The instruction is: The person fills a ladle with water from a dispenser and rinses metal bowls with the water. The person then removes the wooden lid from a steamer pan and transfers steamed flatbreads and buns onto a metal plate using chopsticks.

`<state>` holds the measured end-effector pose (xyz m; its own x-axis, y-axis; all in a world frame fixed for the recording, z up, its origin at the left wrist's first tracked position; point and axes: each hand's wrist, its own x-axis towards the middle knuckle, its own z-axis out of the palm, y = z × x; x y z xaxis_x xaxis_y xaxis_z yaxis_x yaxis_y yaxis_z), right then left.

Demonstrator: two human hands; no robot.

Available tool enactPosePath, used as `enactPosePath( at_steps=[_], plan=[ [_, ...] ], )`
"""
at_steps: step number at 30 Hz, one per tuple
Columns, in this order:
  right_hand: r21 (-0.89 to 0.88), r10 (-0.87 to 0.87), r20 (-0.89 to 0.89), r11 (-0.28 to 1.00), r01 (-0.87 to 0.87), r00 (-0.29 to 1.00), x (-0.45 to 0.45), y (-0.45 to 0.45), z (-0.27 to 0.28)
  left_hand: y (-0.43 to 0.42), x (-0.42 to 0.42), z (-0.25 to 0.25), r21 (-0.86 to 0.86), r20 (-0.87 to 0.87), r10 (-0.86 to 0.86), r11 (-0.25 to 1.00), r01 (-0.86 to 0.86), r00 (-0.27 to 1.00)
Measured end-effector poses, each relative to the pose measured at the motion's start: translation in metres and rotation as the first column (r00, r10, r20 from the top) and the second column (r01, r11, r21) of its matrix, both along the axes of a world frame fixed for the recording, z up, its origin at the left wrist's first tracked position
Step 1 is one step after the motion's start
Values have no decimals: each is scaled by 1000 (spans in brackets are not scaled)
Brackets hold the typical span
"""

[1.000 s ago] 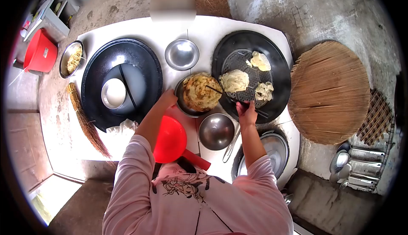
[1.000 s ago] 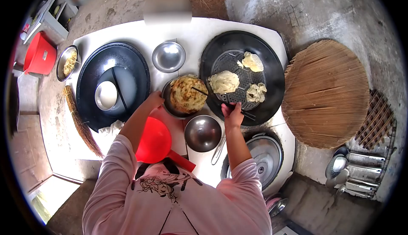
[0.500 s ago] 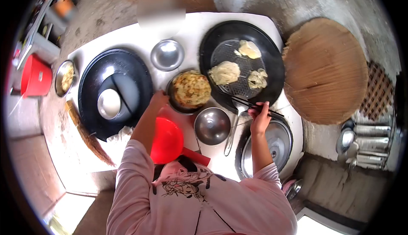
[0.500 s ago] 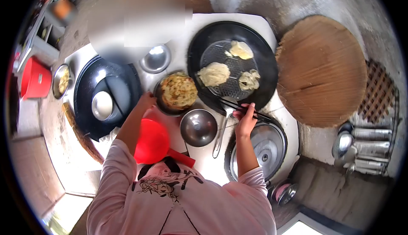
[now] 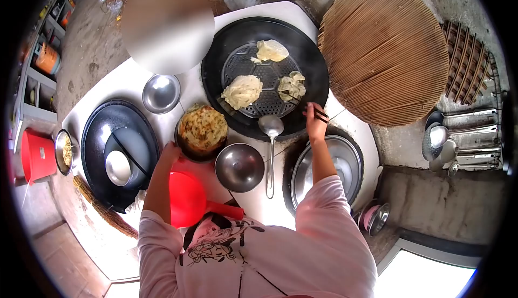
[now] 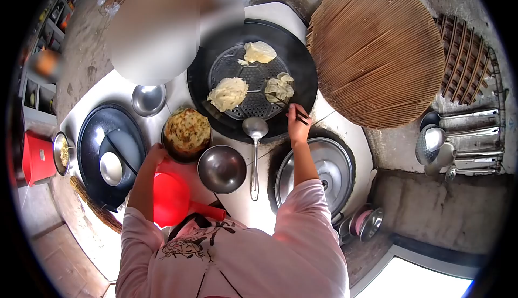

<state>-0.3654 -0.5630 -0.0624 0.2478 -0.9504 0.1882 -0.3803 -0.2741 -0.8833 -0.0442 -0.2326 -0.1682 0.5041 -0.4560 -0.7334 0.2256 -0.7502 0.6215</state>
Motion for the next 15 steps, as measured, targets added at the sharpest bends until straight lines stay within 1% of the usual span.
enactPosePath(
  at_steps=[1,3,4,5,6,7,8,9,11,12,13,14,15],
  plan=[
    [3,-1,4,1000,1,1000,2,-6,-1,-2,-6,9,3,4,-1,1000,1,1000],
    [-96,4,-169,995,-21,986,9,-17,-2,-4,-16,24,-16,-64,58,998,-59,996],
    [-73,35,-180,996,-49,983,13,-26,-4,1,-11,8,-12,-60,60,998,-61,996],
    [-68,37,-176,996,-50,984,16,-34,-6,9,-1,-20,39,-25,-66,997,67,997],
    [-162,98,-263,976,-144,960,21,-40,-2,14,5,-36,93,1,-193,977,192,981],
    [-246,147,-354,938,-244,923,26,-44,4,8,1,-14,99,2,-192,977,190,981],
    [-203,148,-358,951,-232,922,32,-46,9,1,-5,9,113,5,-190,976,188,982],
    [-200,152,-357,951,-234,922,36,-49,11,-7,-11,33,126,8,-188,974,186,982],
    [-227,162,-403,936,-270,901,43,-56,13,-16,-18,53,121,31,-182,977,177,983],
    [-239,139,-444,934,-266,885,43,-61,10,-18,-19,56,114,54,-178,979,171,983],
    [-239,141,-442,933,-268,886,42,-64,7,-15,-18,46,115,55,-175,979,168,983],
    [-213,129,-410,949,-232,903,41,-67,3,-9,-15,28,94,116,-155,985,144,981],
    [-185,115,-377,963,-196,919,39,-71,-2,-7,-15,21,72,177,-132,990,121,975]
  ],
)
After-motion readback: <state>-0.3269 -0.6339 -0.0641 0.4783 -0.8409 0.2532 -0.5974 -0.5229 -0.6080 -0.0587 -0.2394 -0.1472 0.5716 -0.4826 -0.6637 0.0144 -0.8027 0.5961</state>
